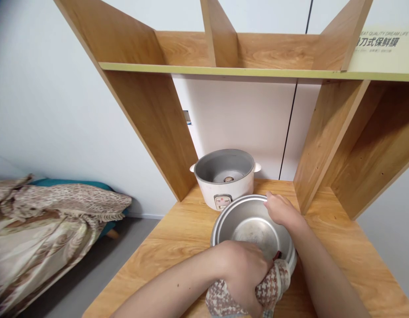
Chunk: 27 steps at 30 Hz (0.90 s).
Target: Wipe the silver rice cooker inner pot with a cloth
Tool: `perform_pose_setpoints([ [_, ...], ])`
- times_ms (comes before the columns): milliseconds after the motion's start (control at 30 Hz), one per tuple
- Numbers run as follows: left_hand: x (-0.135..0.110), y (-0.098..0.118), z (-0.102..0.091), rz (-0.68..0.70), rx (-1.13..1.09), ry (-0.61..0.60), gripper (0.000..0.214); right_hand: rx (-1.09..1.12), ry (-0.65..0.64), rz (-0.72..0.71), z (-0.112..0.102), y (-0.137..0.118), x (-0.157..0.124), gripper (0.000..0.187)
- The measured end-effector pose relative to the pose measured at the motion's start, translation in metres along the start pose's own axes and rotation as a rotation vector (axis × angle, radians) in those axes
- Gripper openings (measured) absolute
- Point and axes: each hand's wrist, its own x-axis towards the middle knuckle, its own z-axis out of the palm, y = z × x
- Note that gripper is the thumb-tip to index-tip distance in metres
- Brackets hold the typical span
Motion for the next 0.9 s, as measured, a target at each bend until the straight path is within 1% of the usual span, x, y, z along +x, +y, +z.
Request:
perform_pose_setpoints([
  [67, 0.0, -0.0004, -0.0005, 0.003, -0.01, -0.004, 0.073, 0.003, 0.007, 0.005, 0.0003, 0.0006, 0.0007, 0.028],
  [233, 0.0019, -0.0021, 0.0011, 0.025, -0.044, -0.059, 0.074, 0.011, 0.014, 0.007, 0.0011, 0.0013, 0.0015, 0.029],
  [300, 0.0027, -0.0023, 0.0028, 0.02, -0.034, -0.041, 0.071, 0.013, 0.014, 0.008, 0.0011, 0.001, 0.0011, 0.03],
  [467, 0.0019, -0.0013, 0.0035, 0.015, -0.014, 0.048, 0.069, 0.016, 0.008, 0.012, -0.0003, 0.0003, -0.0006, 0.031],
  [633, 0.0009, -0.0007, 0.0, 0.032, -0.002, 0.014, 0.069, 0.019, 0.003, 0.017, -0.0011, 0.0003, -0.0004, 0.031],
  [800, 0.0019, -0.0009, 0.0007, 0.027, -0.007, 0.042, 0.071, 0.022, 0.007, 0.016, -0.0011, 0.0004, -0.0006, 0.031],
  [900, 0.002, -0.0002, -0.0004, 0.033, -0.013, 0.001, 0.07, 0.022, 0.004, 0.019, -0.0016, 0.0, -0.001, 0.032],
])
